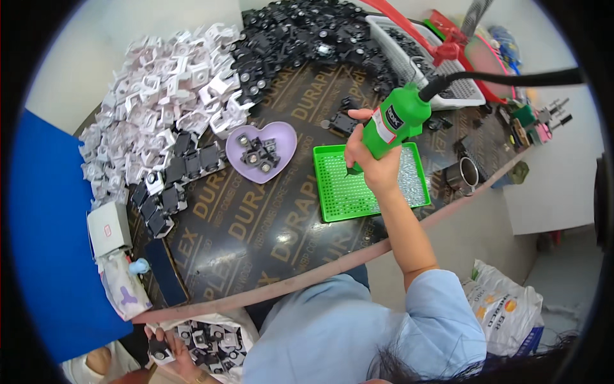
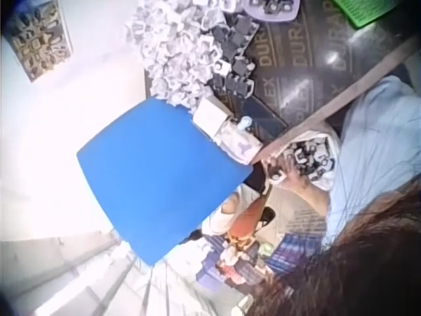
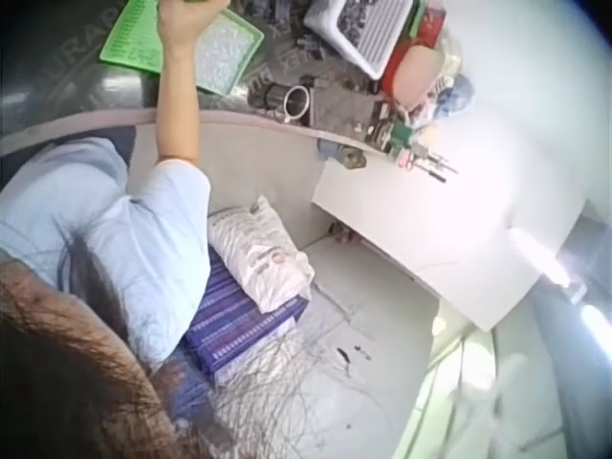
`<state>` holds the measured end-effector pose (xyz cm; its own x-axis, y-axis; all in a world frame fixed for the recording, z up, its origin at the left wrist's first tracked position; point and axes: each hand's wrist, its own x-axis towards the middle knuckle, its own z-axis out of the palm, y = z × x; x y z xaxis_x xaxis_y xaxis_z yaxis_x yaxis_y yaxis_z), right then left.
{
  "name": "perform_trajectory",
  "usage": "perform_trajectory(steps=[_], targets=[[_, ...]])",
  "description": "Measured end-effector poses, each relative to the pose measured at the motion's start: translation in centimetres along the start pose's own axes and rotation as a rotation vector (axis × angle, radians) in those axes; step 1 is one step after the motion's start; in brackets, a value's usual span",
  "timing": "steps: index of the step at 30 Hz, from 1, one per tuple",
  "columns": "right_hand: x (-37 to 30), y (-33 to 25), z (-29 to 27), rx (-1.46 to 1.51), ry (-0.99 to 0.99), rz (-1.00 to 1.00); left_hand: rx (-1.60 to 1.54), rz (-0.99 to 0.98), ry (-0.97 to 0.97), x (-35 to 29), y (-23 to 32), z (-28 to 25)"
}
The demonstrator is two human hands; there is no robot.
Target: The person assembles small electronic components and plastic housing parts using an electric screwdriver to insert screws.
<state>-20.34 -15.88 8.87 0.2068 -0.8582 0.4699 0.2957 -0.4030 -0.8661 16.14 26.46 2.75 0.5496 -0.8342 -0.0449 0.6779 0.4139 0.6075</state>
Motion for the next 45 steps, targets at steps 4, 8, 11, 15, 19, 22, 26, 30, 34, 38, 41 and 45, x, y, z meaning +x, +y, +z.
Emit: perform_trajectory(steps=[4, 8, 11, 15, 19, 22, 26, 30, 34, 38, 41, 45], targets=[[0.5, 1.5, 1.3, 0.036, -0.048, -0.006, -0.028, 0.134, 0.182, -4.9, 1.4, -1.8], [0.5, 2.2, 2.0, 0.024, -0.032, -0.04, 0.322, 0.277, 0.493, -8.0, 0.6, -4.0], [0.7, 2.9, 1.8, -0.027, -0.02, -0.103, 0.44, 0.452, 0.853, -8.0, -1.4, -3.5], [0.7, 3.5, 2.0, 0.001, -0.02, -0.085, 1.061, 0.433, 0.989, -8.0, -2.3, -3.2], [0.7, 3.6, 2.1, -0.028, -0.043, -0.069, 1.789, 0.409, 0.952, -7.1, -3.4, -3.8], [0.7, 3.7, 2.0, -0.02, -0.041, -0.056, 2.297, 0.503, 0.734, -6.0, -5.3, -2.8], [0.8, 4.4, 1.9, 0.004, -0.054, -0.052, 2.285, 0.395, 0.668, -6.7, -6.7, -3.4], [0.6, 4.6, 1.9, 0.022, -0.005, -0.039, 2.241, 0.334, 0.889, -5.8, -5.7, -1.9], [0.6, 3.8, 1.9, -0.048, -0.042, -0.078, 2.21, 0.583, 0.804, -3.0, -5.8, 0.9], [0.4, 2.6, 2.3, -0.02, -0.052, -0.222, 2.075, 0.7, 0.369, 2.3, -7.3, 5.7], [-0.1, 0.4, 1.9, 0.009, 0.031, -0.212, 2.121, 0.746, -0.034, 9.8, -8.8, 8.9], [-1.0, -1.3, 1.3, -0.027, 0.077, -0.202, 2.244, 0.835, -0.172, 18.3, -9.1, 11.8]])
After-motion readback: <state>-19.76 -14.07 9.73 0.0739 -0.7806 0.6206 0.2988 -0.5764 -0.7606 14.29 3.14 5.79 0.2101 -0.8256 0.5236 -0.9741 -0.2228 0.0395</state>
